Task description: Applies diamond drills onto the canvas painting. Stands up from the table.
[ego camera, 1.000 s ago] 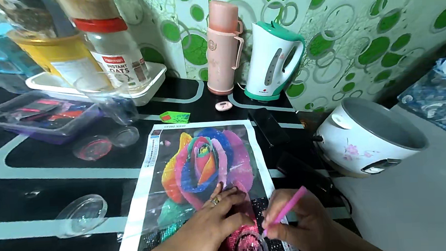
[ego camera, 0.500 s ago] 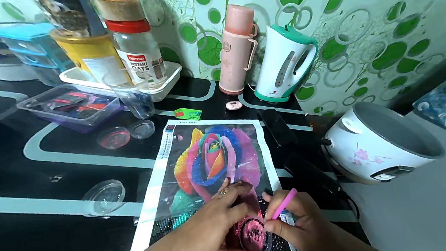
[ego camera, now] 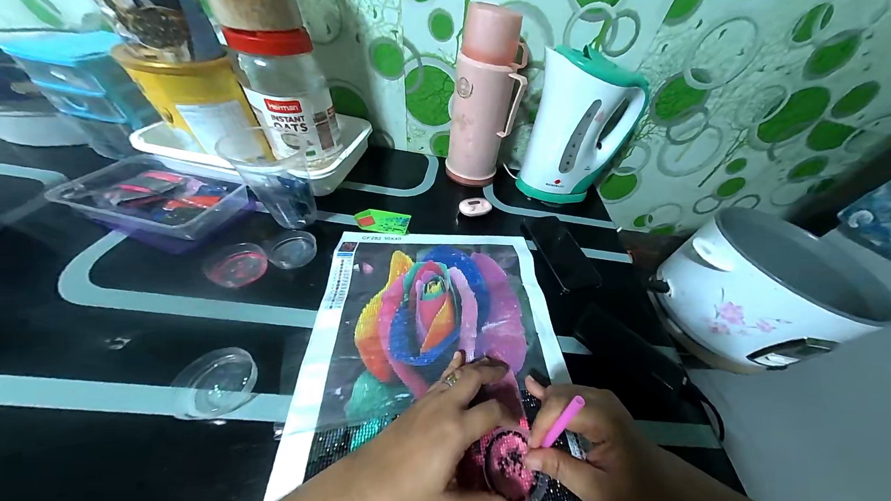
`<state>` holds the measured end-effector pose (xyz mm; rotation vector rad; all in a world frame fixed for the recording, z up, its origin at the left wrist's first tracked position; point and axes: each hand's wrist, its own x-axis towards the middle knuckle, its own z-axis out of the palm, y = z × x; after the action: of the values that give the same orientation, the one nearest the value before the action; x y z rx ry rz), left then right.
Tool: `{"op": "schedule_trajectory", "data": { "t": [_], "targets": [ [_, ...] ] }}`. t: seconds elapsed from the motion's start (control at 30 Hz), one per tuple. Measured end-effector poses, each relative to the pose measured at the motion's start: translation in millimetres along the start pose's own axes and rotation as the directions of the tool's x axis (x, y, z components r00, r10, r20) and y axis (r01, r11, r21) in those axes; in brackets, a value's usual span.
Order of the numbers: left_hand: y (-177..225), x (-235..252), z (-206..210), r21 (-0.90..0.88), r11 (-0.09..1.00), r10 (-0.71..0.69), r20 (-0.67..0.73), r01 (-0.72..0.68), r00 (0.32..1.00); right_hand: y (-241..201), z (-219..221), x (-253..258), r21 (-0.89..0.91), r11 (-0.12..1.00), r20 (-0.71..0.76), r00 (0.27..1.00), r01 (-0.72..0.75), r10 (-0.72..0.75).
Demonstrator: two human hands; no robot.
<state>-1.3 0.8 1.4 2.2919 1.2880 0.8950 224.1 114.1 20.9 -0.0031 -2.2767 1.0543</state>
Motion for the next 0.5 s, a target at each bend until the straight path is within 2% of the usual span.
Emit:
{"op": "schedule_trajectory", "data": {
  "t": [0.5],
  "targets": [
    [-1.9,0.0,1.2,0.003,1.000,0.001,-0.004,-0.001,1.000,0.8,0.9,-0.5,-0.071,0.997,0.024,0.999,0.034,-0.033]
  ]
}}
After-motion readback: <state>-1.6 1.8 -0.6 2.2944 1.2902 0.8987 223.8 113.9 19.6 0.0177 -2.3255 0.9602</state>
